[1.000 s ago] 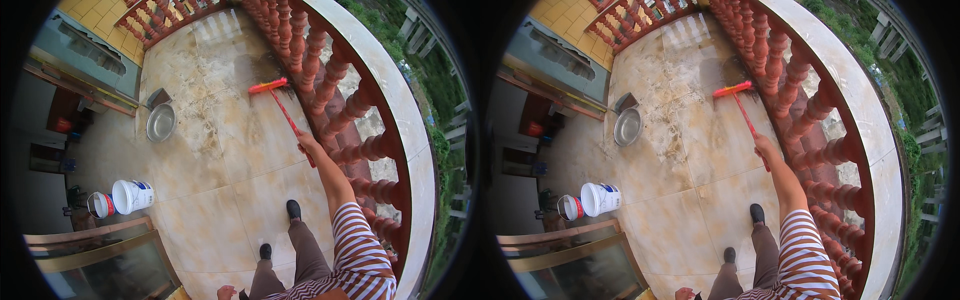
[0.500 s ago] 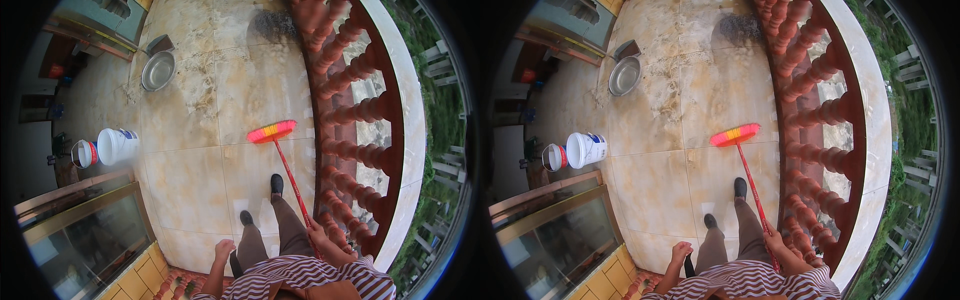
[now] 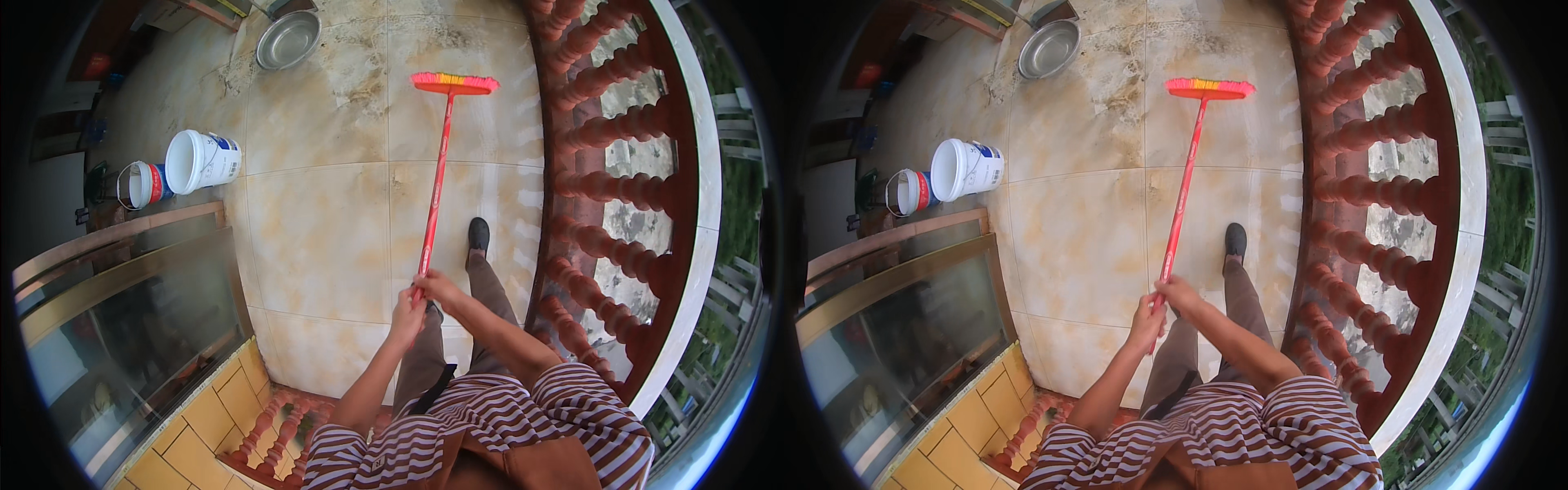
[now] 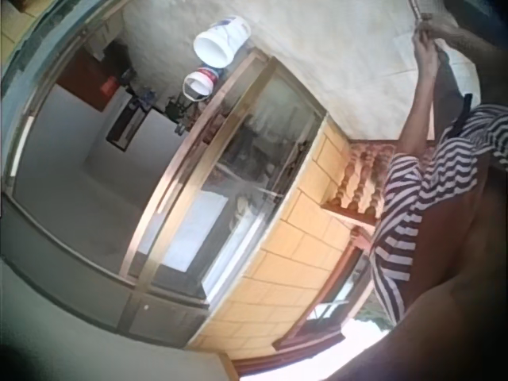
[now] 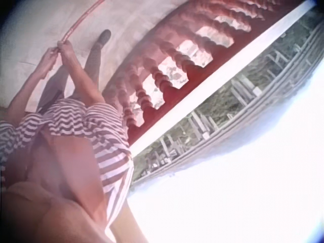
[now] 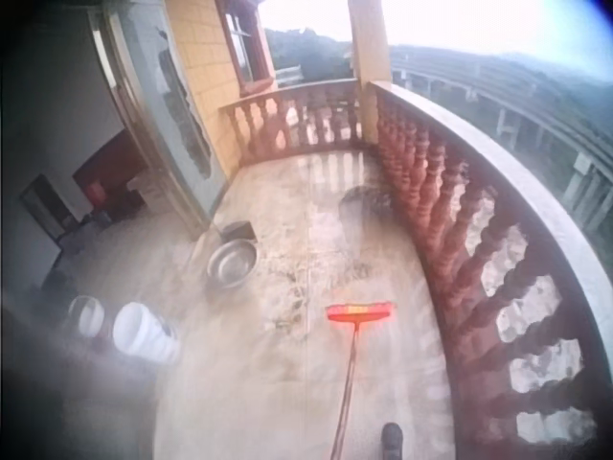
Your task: The person sweeps a tiled balcony floor using a red broom and a dustpan. They gather debris into the dustpan and transfer it into a bucket. The person then walks through a hallway and enters a room.
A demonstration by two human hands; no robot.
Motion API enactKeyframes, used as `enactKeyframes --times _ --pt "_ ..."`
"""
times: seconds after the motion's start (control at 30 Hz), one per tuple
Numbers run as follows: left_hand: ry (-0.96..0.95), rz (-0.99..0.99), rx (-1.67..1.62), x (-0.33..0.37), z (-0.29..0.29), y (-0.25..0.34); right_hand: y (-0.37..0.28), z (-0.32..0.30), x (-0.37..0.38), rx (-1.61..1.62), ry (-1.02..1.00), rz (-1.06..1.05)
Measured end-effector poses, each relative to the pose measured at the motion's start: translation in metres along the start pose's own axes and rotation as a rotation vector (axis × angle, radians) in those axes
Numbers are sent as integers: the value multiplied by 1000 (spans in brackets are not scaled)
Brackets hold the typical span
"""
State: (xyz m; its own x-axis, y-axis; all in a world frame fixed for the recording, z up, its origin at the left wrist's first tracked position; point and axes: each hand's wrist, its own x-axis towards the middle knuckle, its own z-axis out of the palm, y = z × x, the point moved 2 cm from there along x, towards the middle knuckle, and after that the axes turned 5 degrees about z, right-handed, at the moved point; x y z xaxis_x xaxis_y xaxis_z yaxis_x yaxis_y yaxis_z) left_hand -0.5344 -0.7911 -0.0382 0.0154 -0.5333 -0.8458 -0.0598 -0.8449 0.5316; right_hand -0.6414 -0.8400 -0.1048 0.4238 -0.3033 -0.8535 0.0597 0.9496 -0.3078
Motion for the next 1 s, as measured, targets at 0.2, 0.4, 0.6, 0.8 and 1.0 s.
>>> enactKeyframes --times 0.2,0.4,0.6,0.8,1.0 --pt "60 43 436 -244 -119 -120 181 144 -53 140 -358 764" --pt "14 82 402 -211 -139 -136 184 151 -6 31 -203 716" --pt "77 171 444 -4 -120 -16 -20 79 130 91 -7 289" --pt "-75 158 -162 124 -131 160 -249 53 213 -51 182 -44" --pt "223 0 121 -56 -195 42 -87 169 121 57 -172 525"
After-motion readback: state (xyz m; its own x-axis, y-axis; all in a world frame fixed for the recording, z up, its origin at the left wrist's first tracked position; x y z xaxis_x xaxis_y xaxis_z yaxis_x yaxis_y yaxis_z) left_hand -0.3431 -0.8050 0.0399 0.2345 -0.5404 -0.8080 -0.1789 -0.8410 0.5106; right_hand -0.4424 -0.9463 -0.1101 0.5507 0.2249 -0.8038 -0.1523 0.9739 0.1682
